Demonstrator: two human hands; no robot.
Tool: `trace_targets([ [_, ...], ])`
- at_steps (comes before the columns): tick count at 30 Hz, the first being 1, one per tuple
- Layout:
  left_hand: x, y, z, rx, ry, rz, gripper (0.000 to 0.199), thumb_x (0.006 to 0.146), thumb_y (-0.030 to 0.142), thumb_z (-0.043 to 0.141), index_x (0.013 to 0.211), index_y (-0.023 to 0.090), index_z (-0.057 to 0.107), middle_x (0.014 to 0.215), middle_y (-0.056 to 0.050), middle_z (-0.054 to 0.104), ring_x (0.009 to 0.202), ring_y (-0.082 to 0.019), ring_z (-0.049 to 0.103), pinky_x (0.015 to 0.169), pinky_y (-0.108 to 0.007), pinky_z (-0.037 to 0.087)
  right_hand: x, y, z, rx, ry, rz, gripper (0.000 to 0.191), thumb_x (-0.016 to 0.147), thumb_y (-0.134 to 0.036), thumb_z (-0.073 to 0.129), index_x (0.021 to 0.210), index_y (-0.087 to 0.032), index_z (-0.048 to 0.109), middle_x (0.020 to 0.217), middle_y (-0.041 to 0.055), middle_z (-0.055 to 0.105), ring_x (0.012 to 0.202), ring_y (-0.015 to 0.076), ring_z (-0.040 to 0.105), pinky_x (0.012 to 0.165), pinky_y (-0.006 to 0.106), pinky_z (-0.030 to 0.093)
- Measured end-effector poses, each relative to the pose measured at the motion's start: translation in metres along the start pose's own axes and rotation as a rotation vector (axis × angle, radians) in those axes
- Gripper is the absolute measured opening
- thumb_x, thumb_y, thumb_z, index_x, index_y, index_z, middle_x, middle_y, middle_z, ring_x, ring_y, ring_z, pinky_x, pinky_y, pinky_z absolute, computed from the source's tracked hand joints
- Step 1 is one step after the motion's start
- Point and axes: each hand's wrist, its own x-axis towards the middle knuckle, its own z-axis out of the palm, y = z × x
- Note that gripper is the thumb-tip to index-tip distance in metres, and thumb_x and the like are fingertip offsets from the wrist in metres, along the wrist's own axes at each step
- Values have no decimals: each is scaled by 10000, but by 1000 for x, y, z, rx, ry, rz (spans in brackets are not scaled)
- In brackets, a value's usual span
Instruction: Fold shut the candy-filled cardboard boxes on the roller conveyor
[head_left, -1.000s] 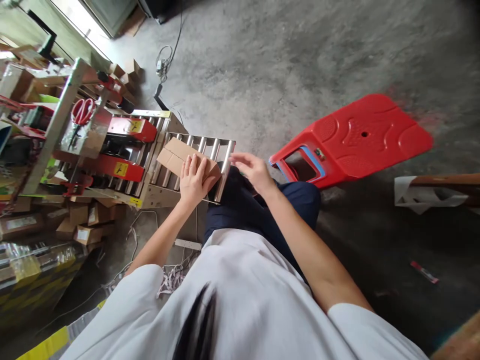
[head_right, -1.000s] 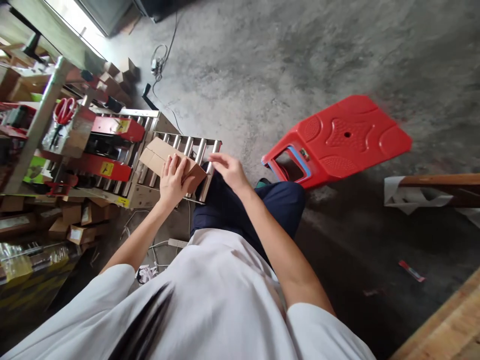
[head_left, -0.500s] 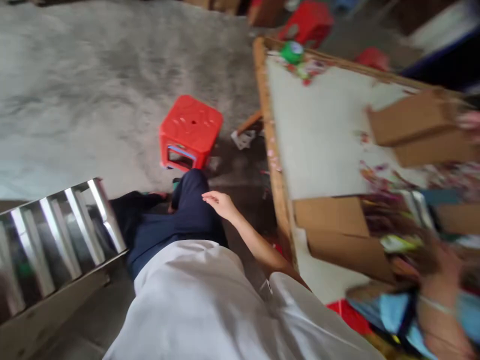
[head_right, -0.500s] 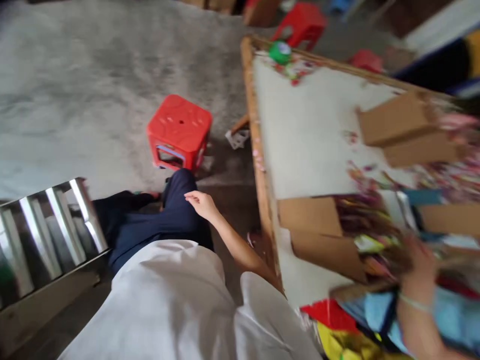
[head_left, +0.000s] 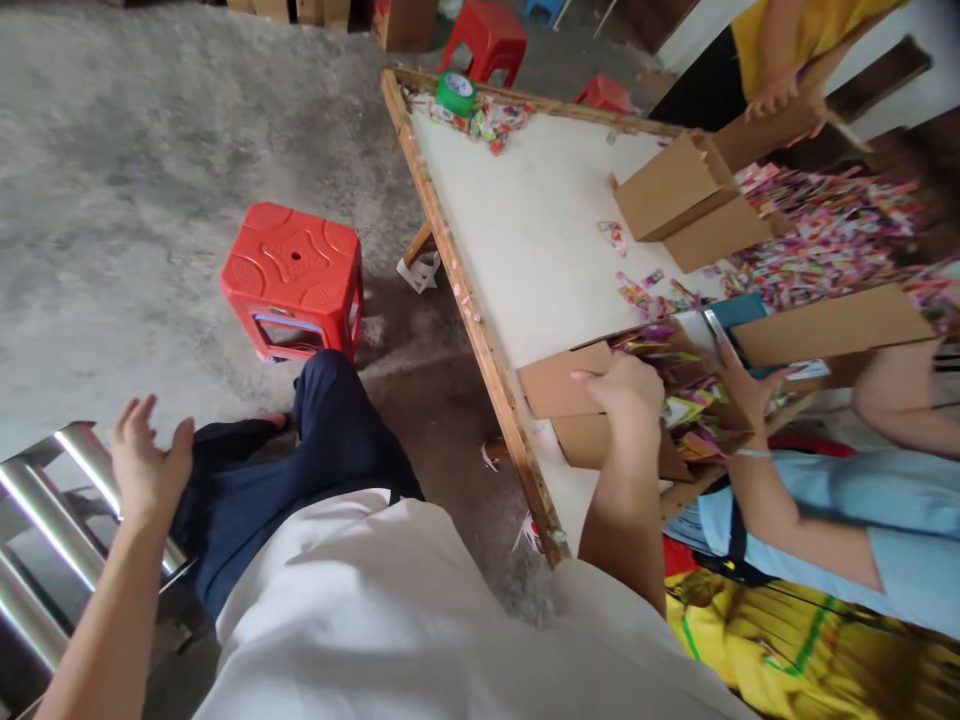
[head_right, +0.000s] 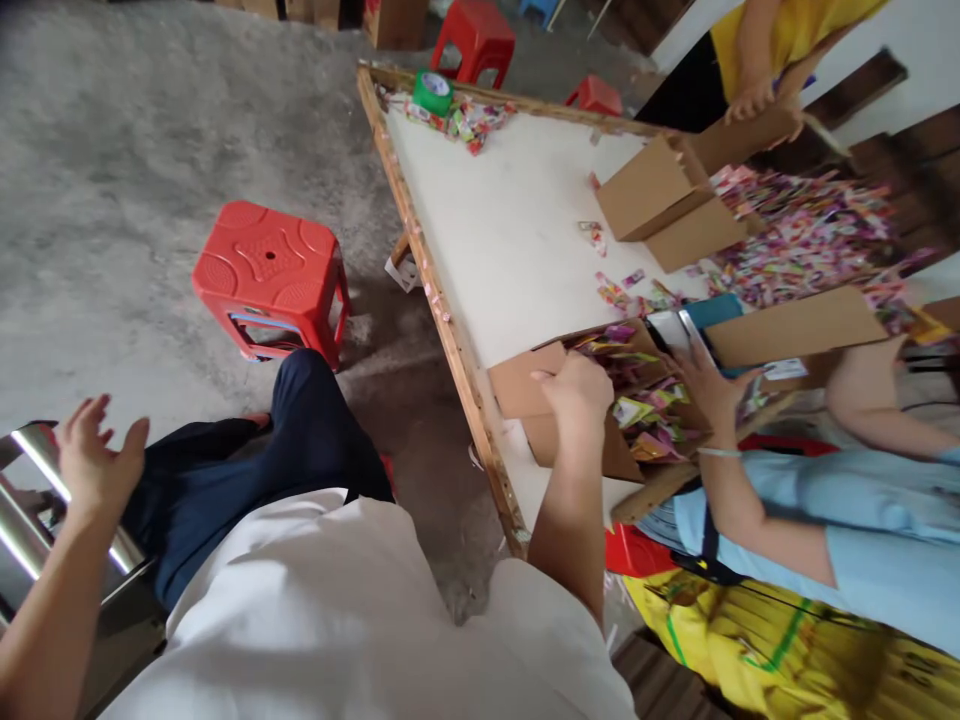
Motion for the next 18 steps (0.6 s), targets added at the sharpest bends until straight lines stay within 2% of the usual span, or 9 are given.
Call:
trace_targets([
  [2,7,12,21,-88,-9,-45,598,772,560,576,1354,425,538,1433,-43,531,1240,-409,569,1007,-599,501,4,1,5,41,17,-39,390,827,-373,717,1096,-93,683,1010,224,701,954,338,670,784,406,476],
  [4,9,31,44,-205,-173,-84,570,716,598,649,1210,312,661,1223,-101,671,1160,-402,624,976,-590,519,4,-1,1,56,88,-54,342,838,-367,697,1071,-116,702,982,201,711,924,326,674,766,396,480],
  [8,1,88,93,-521,-503,-99,715,596,703,766,1114,215,697,1181,-150,704,1194,-388,612,1077,-562,447,-27,3,-38,108,253,-88,281,873,-388,628,998,-155,724,861,171,714,841,340,676,696,404,466],
  [10,-8,124,115,-684,-657,-153,807,583,748,770,1175,208,676,1263,-173,668,1235,-382,588,1100,-551,423,-58,5,-60,182,341,-198,285,895,-450,573,951,-212,719,774,136,698,777,339,666,636,401,443],
  [12,-19,160,131,-849,-866,-288,885,605,813,712,1253,215,637,1342,-196,616,1270,-388,564,1082,-558,434,-92,-1,-76,257,401,-327,302,894,-519,552,881,-259,706,674,94,664,686,325,642,577,391,411],
  [14,-27,187,139,-1027,-1064,-429,940,651,894,576,1301,216,606,1374,-202,590,1290,-393,549,1057,-563,454,-122,-16,-83,347,431,-510,284,888,-522,571,830,-273,696,652,62,661,647,296,634,568,378,410],
  [15,-28,194,140,-1123,-1116,-472,968,671,927,490,1305,205,604,1365,-200,597,1294,-395,546,1054,-562,460,-133,-28,-83,406,426,-650,254,897,-488,581,828,-272,696,687,49,682,664,276,645,589,369,427],
  [16,-27,195,137,-1211,-1125,-491,992,687,948,412,1296,190,611,1344,-194,614,1295,-395,545,1055,-557,464,-143,-42,-81,464,410,-819,215,913,-435,581,834,-270,696,738,37,705,697,253,660,626,358,446],
  [18,-22,178,122,-1341,-986,-479,996,714,951,333,1262,176,634,1290,-164,656,1289,-387,551,1063,-539,474,-158,-78,-72,507,324,-1221,187,945,-284,545,837,-261,695,806,18,725,750,206,668,685,327,457],
])
